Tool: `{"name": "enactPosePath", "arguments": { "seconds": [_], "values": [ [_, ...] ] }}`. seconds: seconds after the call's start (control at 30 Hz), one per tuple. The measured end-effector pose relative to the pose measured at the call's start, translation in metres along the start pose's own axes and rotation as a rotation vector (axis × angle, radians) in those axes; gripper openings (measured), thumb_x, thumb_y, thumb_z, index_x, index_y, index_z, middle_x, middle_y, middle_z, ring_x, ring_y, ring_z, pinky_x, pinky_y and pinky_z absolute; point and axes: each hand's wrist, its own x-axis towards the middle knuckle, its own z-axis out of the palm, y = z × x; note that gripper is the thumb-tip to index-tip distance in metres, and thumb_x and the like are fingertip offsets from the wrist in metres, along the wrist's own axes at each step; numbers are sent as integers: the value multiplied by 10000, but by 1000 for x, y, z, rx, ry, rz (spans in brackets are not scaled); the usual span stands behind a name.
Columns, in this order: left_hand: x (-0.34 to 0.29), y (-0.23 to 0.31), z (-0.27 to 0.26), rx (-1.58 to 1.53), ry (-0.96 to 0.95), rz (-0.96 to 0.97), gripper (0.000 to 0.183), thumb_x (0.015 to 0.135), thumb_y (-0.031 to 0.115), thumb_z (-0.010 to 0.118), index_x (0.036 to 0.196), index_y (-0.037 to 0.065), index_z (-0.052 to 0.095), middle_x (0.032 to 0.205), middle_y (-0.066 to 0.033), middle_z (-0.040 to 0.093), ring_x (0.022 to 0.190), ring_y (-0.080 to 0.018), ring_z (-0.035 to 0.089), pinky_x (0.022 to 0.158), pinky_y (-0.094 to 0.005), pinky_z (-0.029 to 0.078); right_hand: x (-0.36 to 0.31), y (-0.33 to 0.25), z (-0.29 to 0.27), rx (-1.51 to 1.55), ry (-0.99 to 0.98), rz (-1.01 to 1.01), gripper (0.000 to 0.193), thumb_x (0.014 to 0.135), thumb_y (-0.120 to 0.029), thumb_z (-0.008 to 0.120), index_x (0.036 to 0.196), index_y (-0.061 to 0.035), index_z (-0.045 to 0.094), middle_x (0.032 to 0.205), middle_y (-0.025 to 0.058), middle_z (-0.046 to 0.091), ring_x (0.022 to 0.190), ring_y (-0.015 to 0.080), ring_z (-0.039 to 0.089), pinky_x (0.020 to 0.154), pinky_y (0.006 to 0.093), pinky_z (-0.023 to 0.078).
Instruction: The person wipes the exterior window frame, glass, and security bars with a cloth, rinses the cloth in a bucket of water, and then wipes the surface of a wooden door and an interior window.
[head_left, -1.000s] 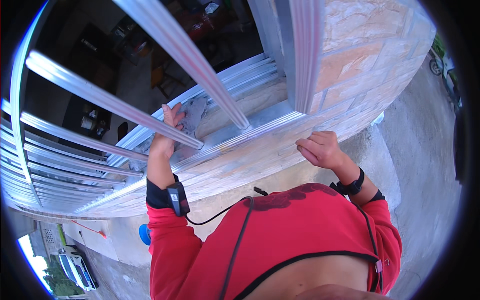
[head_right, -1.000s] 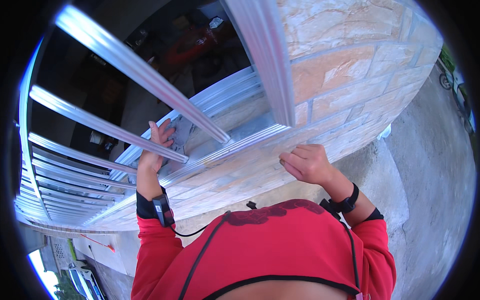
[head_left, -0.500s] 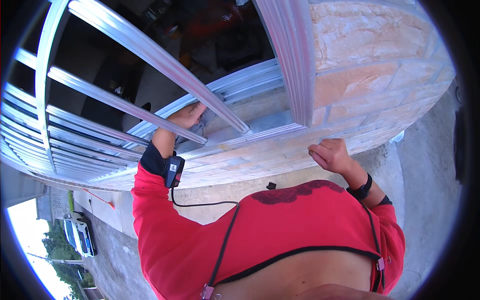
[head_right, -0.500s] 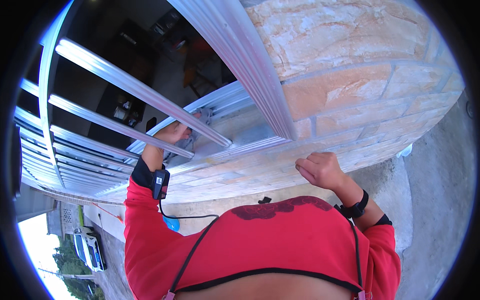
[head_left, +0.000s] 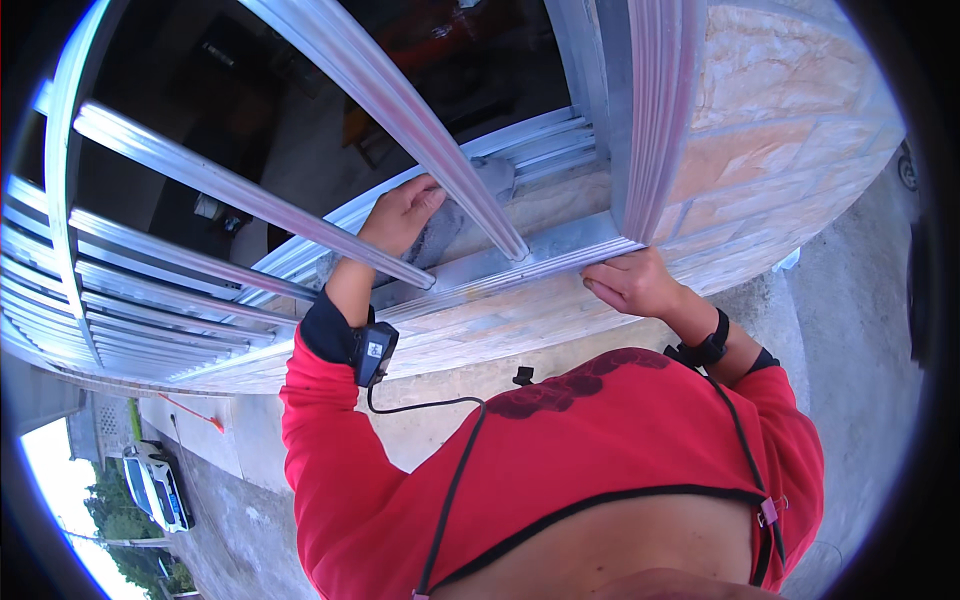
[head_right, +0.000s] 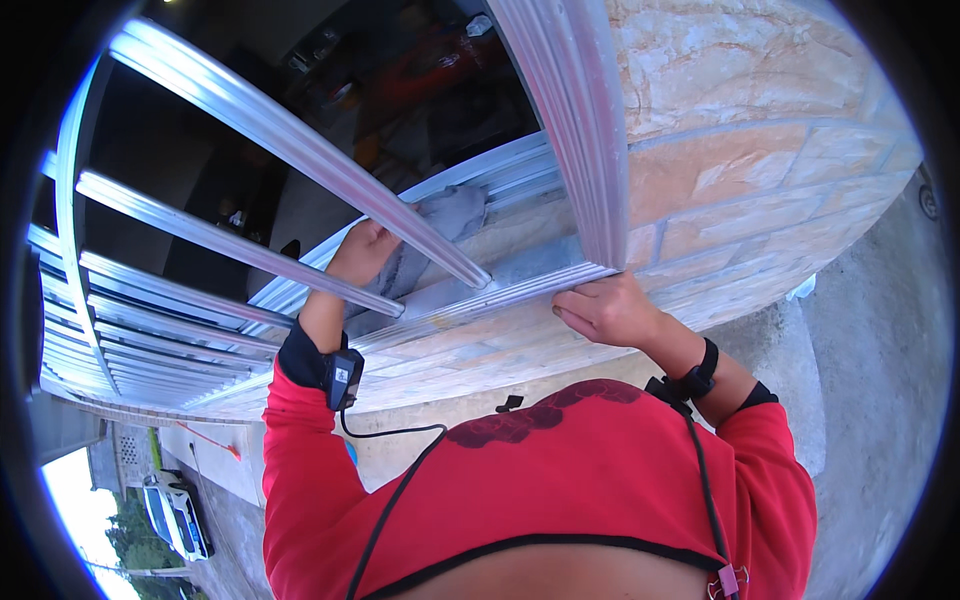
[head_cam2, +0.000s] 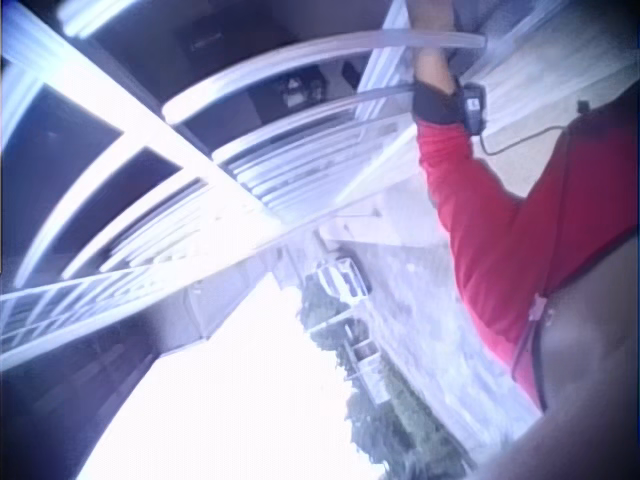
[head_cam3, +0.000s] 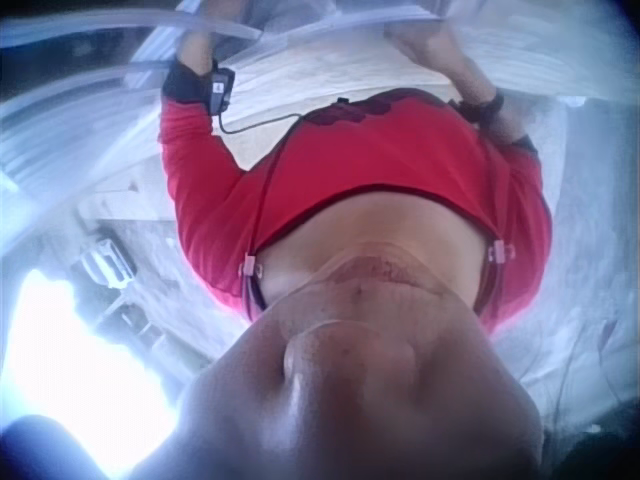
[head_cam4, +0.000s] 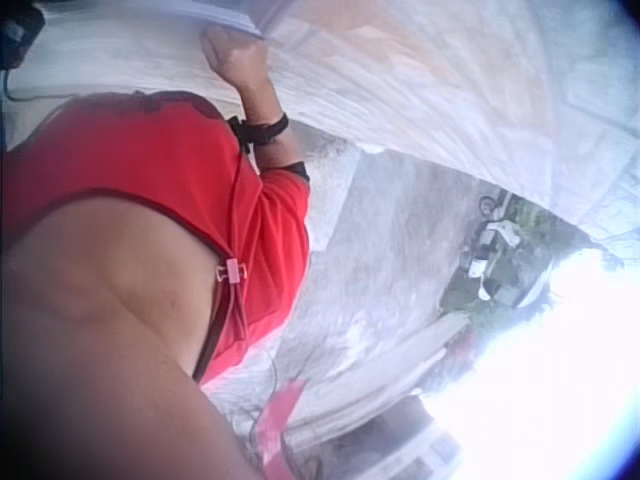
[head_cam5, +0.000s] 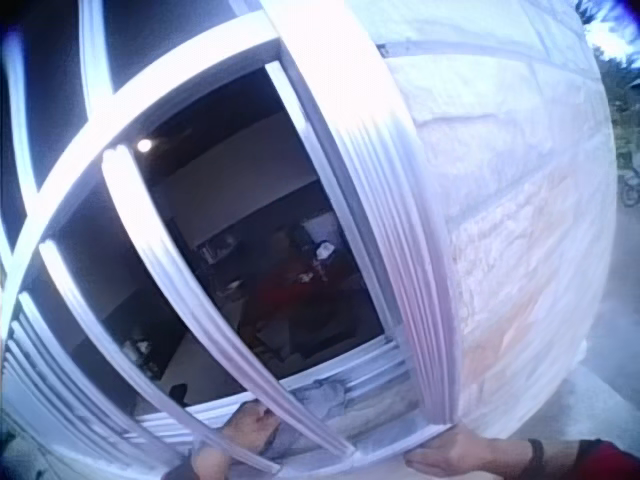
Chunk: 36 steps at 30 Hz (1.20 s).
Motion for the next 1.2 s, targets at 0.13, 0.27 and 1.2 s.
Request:
{"name": "enactPosePath", "arguments": {
  "seconds": [0.13, 0.27, 1.2],
  "values": [
    [5, -6, 7, 572, -23, 164, 407, 855, 330, 463, 1174, 78, 463, 1189, -162, 463, 1107, -317, 425, 933, -333, 336, -9, 0, -4, 2, -10, 37, 64, 670, -94, 631, 705, -80, 580, 549, 44, 516, 490, 203, 529, 464, 323, 419],
    [40, -14, 16, 548, -176, 254, 451, 874, 369, 410, 1221, 81, 419, 1264, -151, 384, 1185, -312, 338, 985, -359, 270, -26, 0, -12, -49, -98, 165, 67, 670, -77, 630, 717, -72, 583, 537, 51, 514, 476, 207, 526, 450, 313, 419],
    [-88, -28, 60, -565, 549, 548, 621, 759, 183, 622, 1254, 7, 293, 1197, -160, 450, 1081, -219, 469, 897, -328, 361, 161, -30, 3, -240, -123, 556, 309, 793, -91, 515, 1098, -42, 498, 1046, 161, 546, 866, 312, 569, 761, 326, 452]
  ]
}}
